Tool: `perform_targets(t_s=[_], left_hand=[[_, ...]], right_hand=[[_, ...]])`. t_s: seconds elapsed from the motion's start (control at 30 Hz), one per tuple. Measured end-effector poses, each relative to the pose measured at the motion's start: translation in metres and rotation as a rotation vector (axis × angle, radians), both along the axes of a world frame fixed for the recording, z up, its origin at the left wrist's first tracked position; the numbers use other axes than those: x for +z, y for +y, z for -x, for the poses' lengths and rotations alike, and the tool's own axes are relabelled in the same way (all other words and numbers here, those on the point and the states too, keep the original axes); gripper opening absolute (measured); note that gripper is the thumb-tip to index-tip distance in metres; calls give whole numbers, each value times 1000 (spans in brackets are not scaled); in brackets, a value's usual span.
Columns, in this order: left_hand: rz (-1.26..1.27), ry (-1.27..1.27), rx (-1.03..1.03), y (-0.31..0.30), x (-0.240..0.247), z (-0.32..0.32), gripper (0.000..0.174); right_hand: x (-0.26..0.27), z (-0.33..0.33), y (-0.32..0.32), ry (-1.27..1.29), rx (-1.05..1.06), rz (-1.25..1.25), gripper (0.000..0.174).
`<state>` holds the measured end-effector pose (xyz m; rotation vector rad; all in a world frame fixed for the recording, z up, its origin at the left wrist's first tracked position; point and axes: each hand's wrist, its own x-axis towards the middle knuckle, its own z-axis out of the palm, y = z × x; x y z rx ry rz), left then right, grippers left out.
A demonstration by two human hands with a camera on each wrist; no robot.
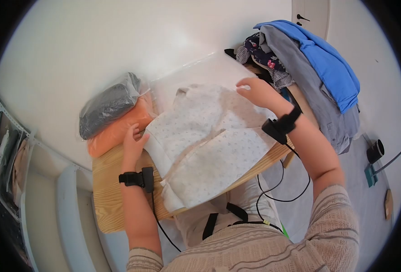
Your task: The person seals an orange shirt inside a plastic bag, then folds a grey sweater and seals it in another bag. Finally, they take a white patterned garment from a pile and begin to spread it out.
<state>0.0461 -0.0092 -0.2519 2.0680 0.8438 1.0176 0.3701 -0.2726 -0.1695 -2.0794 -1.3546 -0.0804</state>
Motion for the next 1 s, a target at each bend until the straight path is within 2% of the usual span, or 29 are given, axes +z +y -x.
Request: perform_targets(t_s=[0.07, 0.13, 0.2, 0.23, 0.3, 0.33, 0.47, 0.53, 0.57, 0.6, 0.63, 0.67, 0.73, 0.8, 0.87, 0.9, 0.97, 1.0], left_hand=[[33, 87, -21, 7, -10, 5, 57], [126, 147, -108, 12, -18, 7, 51], [109, 221, -108, 7, -13, 7, 48], [88, 293, -102, 3, -10, 6, 44], [87, 313, -103, -5, 0, 5, 42], [87, 332, -97, -8, 2, 4, 39], [83, 312, -86, 8, -15, 3, 34], [83, 240, 6, 13, -22, 3, 32], [79, 243, 1, 14, -23, 3, 32], [50, 266, 9, 15, -24, 2, 31], [21, 286, 19, 15, -23, 0, 31], [8, 276, 16, 14, -17, -3, 31], [71, 267, 4, 2, -10, 1, 27], [46, 287, 7, 4, -14, 3, 27], [23, 291, 22, 1, -12, 5, 26], [-4, 287, 6, -3, -9, 5, 27], [-48, 257, 18, -7, 3, 3, 28], [-47, 213, -22, -10, 7, 2, 30]], right_hand=[[-14, -16, -24, 37, 5, 237, 46], [-40, -26, -49, 90, -85, 267, 52], [-51, -20, -65, 170, -273, 296, 60], [-56, -16, -72, 173, -278, 296, 60], [-68, -12, -83, 370, -399, 85, 56], [-73, -12, -86, 568, -279, -63, 52], [-67, -8, -100, 583, -175, -246, 48], [-55, -6, -105, 214, -206, -369, 48], [-51, -7, -105, 215, -211, -372, 48], [-45, -12, -103, 137, -285, -261, 46], [-35, -19, -98, 57, -356, -149, 44], [-10, -32, -76, 23, -71, -96, 36], [10, -38, -33, -51, -16, 69, 31], [31, -35, 14, 94, 66, 250, 39], [26, -45, 63, 70, 112, 378, 45], [24, -43, 83, 44, 127, 367, 45], [18, -33, 120, 299, 58, 358, 58], [8, -34, 140, 284, 62, 334, 63]])
